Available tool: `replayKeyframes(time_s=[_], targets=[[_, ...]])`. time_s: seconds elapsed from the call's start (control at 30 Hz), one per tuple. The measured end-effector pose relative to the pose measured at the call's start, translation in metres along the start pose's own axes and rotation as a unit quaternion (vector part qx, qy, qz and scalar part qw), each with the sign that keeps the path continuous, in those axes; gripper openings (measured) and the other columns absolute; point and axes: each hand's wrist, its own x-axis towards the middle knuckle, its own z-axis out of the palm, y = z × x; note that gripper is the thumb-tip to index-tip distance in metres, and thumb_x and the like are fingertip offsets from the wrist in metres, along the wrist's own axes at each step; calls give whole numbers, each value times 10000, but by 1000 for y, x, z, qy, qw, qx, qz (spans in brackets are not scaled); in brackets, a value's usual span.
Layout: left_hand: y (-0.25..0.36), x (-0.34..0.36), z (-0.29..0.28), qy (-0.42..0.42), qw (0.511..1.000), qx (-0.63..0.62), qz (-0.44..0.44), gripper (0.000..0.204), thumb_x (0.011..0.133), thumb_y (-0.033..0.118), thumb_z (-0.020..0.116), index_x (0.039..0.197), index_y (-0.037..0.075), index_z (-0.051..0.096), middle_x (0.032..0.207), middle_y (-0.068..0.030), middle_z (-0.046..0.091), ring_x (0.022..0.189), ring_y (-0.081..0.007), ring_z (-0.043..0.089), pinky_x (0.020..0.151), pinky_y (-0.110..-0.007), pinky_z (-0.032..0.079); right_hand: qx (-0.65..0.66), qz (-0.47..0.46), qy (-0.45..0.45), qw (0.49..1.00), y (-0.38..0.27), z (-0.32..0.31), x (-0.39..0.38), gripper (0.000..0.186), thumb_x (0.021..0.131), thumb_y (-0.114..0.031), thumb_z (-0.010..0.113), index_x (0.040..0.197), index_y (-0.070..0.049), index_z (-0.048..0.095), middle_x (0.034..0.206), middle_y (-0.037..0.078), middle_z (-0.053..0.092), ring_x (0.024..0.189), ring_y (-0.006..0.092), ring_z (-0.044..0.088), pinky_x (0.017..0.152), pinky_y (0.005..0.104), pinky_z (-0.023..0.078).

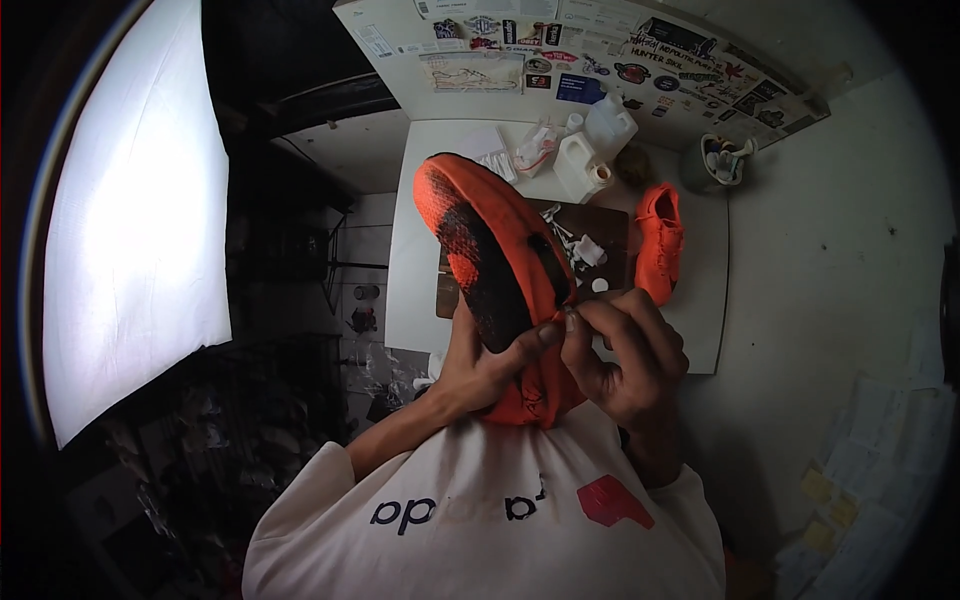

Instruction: The recorder is repairing a pair of orange soccer cleats by gluing the sole back onto the upper part of the shoe.

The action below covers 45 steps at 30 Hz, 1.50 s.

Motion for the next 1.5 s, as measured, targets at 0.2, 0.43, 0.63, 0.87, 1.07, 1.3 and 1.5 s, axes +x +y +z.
replayKeyframes(time_s=[0.2, 0.43, 0.63, 0.87, 1.07, 1.3, 1.5], targets=[[-2, 0, 2, 7, 999, -7, 31, 641, 875, 192, 819, 1385, -2, 482, 1250, -111, 652, 1147, -197, 640, 1014, -355, 504, -10, 2, -5, 1000, -1, 0, 2, 139, 821, 29, 773, 918, 19, 674, 797, 76, 603, 604, 165, 611, 493, 306, 468], [-4, 1, 0, 6, 1000, 9, 14, 661, 876, 193, 818, 1398, -4, 464, 1255, -116, 650, 1156, -202, 637, 1017, -356, 502, -13, 17, 0, 1000, -3, -2, 2, 121, 814, 63, 761, 900, 19, 688, 803, 75, 645, 611, 145, 635, 483, 278, 478], [-1, 1, 3, 16, 999, 14, 48, 661, 863, 208, 832, 1379, -8, 480, 1266, -130, 654, 1157, -217, 645, 1012, -371, 507, 4, -2, -16, 1000, -2, -5, 4, 162, 829, 31, 769, 940, 23, 651, 751, 59, 532, 573, 175, 570, 478, 332, 434], [-3, 3, 1, 15, 999, 27, 45, 667, 850, 218, 844, 1361, -16, 486, 1260, -144, 654, 1157, -226, 646, 1018, -376, 504, -5, 0, -43, 999, -2, -7, 6, 121, 818, 42, 767, 912, 12, 696, 804, 71, 646, 608, 142, 648, 479, 277, 481], [-7, 4, 0, 11, 998, 42, 49, 689, 848, 220, 845, 1376, -16, 470, 1268, -149, 649, 1163, -233, 644, 1026, -386, 501, -26, 0, -40, 999, -4, -9, 8, 122, 817, 38, 767, 912, 13, 694, 788, 66, 628, 573, 131, 604, 461, 278, 446], [-1, 1, 2, 6, 998, 36, 43, 714, 839, 212, 843, 1392, -13, 451, 1264, -147, 648, 1163, -238, 644, 1032, -392, 497, -12, -5, -21, 1000, 0, -7, 4, 111, 827, 32, 765, 909, 9, 694, 792, 61, 634, 555, 114, 578, 449, 267, 428], [-2, 2, 1, -7, 999, 43, 29, 691, 836, 203, 834, 1379, -13, 465, 1249, -136, 653, 1149, -234, 649, 1023, -385, 499, -7, 1, -9, 1000, -1, -7, 3, 119, 823, 30, 772, 901, -1, 688, 813, 61, 657, 545, 98, 569, 445, 258, 426]])
